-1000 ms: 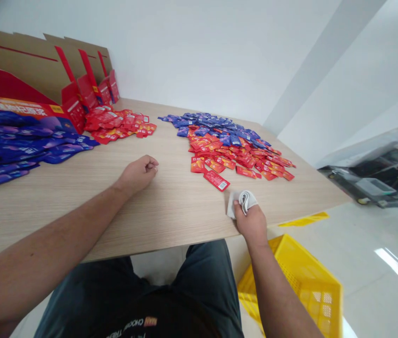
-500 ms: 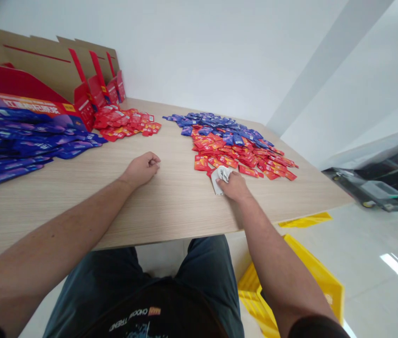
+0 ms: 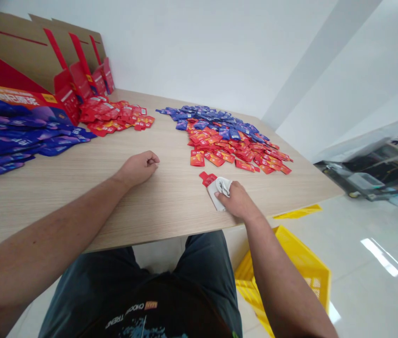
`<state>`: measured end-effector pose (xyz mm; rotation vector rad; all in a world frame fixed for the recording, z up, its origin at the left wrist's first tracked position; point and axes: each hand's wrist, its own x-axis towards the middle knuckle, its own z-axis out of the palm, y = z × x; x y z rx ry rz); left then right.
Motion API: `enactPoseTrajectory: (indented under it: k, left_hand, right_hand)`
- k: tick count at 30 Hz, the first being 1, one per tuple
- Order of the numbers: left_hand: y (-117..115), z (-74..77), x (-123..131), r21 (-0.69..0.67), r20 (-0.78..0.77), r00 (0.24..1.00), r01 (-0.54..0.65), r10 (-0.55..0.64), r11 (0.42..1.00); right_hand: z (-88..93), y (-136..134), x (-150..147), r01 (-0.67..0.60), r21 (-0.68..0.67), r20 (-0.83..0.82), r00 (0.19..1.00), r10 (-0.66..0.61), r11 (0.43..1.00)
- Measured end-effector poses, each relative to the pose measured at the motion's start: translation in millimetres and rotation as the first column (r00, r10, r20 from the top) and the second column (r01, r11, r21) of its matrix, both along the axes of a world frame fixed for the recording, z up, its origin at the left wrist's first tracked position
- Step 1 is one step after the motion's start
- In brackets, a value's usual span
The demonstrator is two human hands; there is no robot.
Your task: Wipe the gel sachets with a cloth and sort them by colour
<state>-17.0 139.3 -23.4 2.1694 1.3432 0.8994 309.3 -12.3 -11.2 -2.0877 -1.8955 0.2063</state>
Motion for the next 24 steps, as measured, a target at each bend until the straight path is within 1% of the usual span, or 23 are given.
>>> enactPoseTrajectory:
  k: [1, 3, 6, 8, 11, 13, 16, 18, 19, 20, 22, 24]
  left_hand:
    - [-1.5, -0.4, 2.4, -0.003, -0.010, 1.000, 0.023, -0.023, 1.000]
    - [-5.2, -1.5, 7.4, -0.030, -0.028, 0.996, 0.083, -0.084, 0.996]
    - [-11.9, -2.6, 13.5, -0.109, -0.053, 0.983, 0.169, -0.175, 0.980]
    - [-15.9, -2.1, 15.7, -0.156, -0.063, 0.970, 0.223, -0.235, 0.962]
    - [-19.5, -0.1, 17.2, -0.202, -0.077, 0.950, 0.282, -0.303, 0.938]
    - [-20.6, 1.8, 18.0, -0.217, -0.108, 0.943, 0.286, -0.315, 0.933]
    - [-21.4, 5.0, 19.3, -0.205, -0.164, 0.944, 0.250, -0.285, 0.946]
    - [-21.7, 7.3, 19.9, -0.196, -0.166, 0.956, 0.209, -0.243, 0.958]
    - [-21.8, 8.6, 20.2, -0.202, -0.156, 0.964, 0.182, -0.215, 0.962]
    - [-21.8, 9.8, 20.4, -0.212, -0.148, 0.971, 0.154, -0.188, 0.965]
    - [-21.6, 12.2, 20.9, -0.234, -0.142, 0.981, 0.096, -0.132, 0.967]
    - [-21.4, 14.2, 21.5, -0.238, -0.137, 0.987, 0.050, -0.085, 0.970]
  right_hand:
    - [-0.7, -2.9, -3.0, -0.077, 0.018, -0.011, 0.997, 0.077, 0.997]
    - [-1.6, -3.6, -10.0, -0.255, 0.045, -0.036, 0.966, 0.256, 0.966]
    - [-2.2, 5.5, -20.7, -0.414, 0.085, -0.078, 0.904, 0.421, 0.906]
    - [-3.1, 15.1, -26.4, -0.471, 0.105, -0.091, 0.873, 0.480, 0.876]
    - [-5.6, 30.1, -33.2, -0.512, 0.134, -0.110, 0.843, 0.526, 0.848]
    - [-7.7, 39.3, -37.0, -0.534, 0.152, -0.114, 0.826, 0.552, 0.832]
    - [-10.0, 51.2, -41.4, -0.570, 0.175, -0.105, 0.800, 0.591, 0.803]
    - [-9.5, 58.1, -43.5, -0.560, 0.201, -0.102, 0.804, 0.586, 0.804]
    - [-7.9, 61.5, -44.6, -0.530, 0.227, -0.104, 0.821, 0.561, 0.817]
    - [-5.3, 65.1, -46.0, -0.478, 0.261, -0.105, 0.850, 0.517, 0.839]
    - [3.5, 73.5, -50.6, -0.324, 0.338, -0.097, 0.922, 0.375, 0.884]
    - [16.1, 84.0, -58.5, -0.185, 0.382, -0.085, 0.969, 0.234, 0.905]
